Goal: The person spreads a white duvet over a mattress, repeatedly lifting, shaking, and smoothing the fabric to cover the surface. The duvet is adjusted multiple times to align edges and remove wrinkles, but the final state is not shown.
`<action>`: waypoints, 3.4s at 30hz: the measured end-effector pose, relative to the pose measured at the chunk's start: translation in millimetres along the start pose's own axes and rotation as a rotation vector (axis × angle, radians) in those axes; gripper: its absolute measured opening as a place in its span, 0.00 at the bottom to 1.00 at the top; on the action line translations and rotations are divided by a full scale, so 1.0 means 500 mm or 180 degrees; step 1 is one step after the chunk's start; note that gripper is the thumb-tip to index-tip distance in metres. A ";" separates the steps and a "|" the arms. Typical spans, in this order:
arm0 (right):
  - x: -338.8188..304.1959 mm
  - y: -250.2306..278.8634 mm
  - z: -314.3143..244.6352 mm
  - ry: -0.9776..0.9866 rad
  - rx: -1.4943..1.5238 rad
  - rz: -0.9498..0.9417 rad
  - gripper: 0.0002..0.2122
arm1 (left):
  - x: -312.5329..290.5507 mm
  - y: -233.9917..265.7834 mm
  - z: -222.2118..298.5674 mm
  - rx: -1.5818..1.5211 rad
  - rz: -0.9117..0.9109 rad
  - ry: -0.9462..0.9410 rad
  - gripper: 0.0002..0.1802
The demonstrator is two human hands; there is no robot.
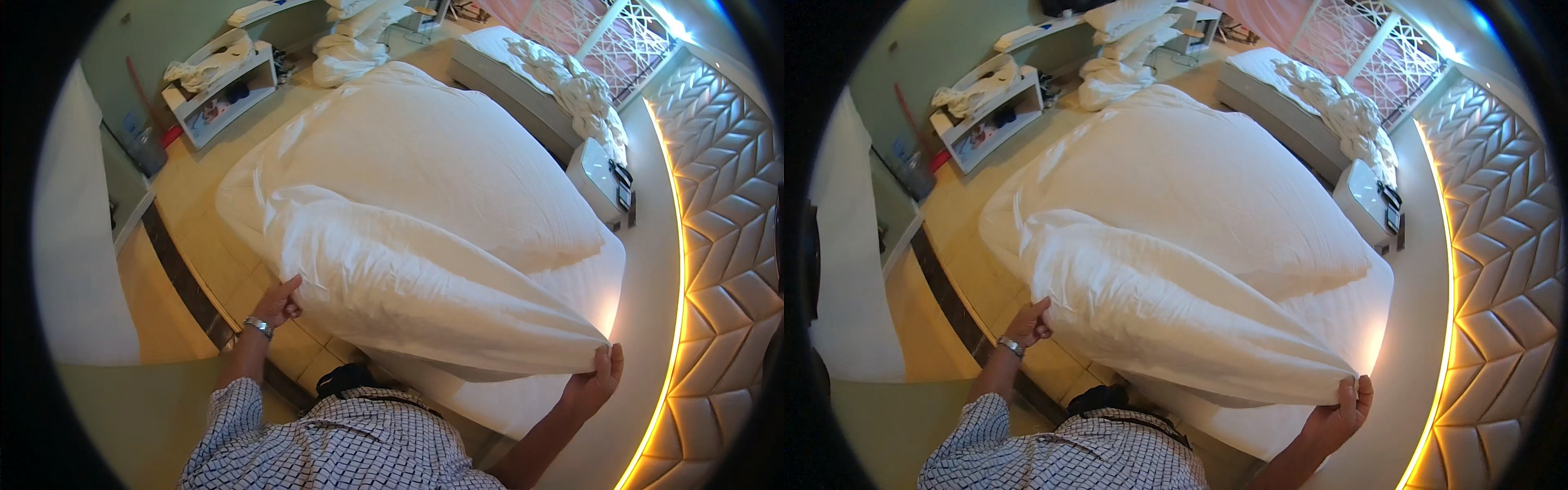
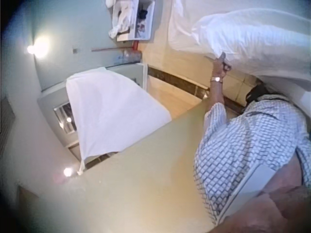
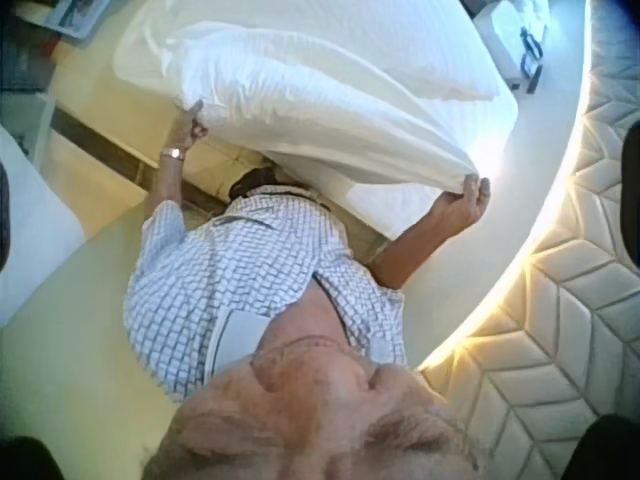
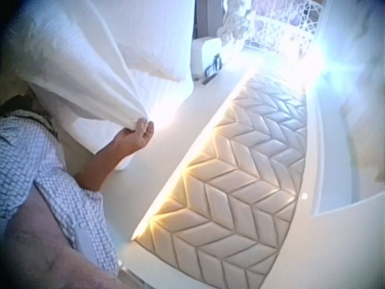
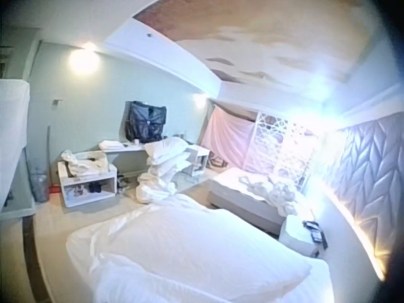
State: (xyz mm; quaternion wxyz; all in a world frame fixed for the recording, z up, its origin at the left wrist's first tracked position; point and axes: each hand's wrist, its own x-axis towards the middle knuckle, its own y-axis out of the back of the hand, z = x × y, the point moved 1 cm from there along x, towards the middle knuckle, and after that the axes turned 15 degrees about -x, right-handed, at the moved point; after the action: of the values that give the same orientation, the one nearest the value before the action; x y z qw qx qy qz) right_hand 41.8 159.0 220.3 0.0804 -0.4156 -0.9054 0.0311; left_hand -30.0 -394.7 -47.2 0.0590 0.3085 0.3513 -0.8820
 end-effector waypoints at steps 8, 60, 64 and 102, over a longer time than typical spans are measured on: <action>0.049 -0.015 0.039 -0.0179 0.0177 -0.0020 0.11 | 0.017 0.026 0.215 -0.0179 0.0026 -0.1438 0.23; 0.198 -0.041 0.067 -0.0394 0.0181 -0.0229 0.10 | 0.036 0.039 -0.294 0.1773 -0.0801 0.0661 0.20; 0.189 -0.045 0.066 -0.0514 0.0246 -0.0361 0.10 | 0.060 -0.235 -0.308 0.0422 -0.0869 0.1084 0.19; 0.064 0.114 0.137 -0.0818 0.0544 0.0339 0.12 | 0.194 -0.236 -0.193 -0.2153 0.0223 0.0122 0.26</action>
State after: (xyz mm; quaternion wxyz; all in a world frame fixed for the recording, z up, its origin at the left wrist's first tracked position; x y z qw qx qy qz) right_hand 52.1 221.2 149.6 -0.0027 -0.4473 -0.8790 0.1651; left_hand -97.3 -232.1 -89.6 0.1817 0.2998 0.6142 -0.7070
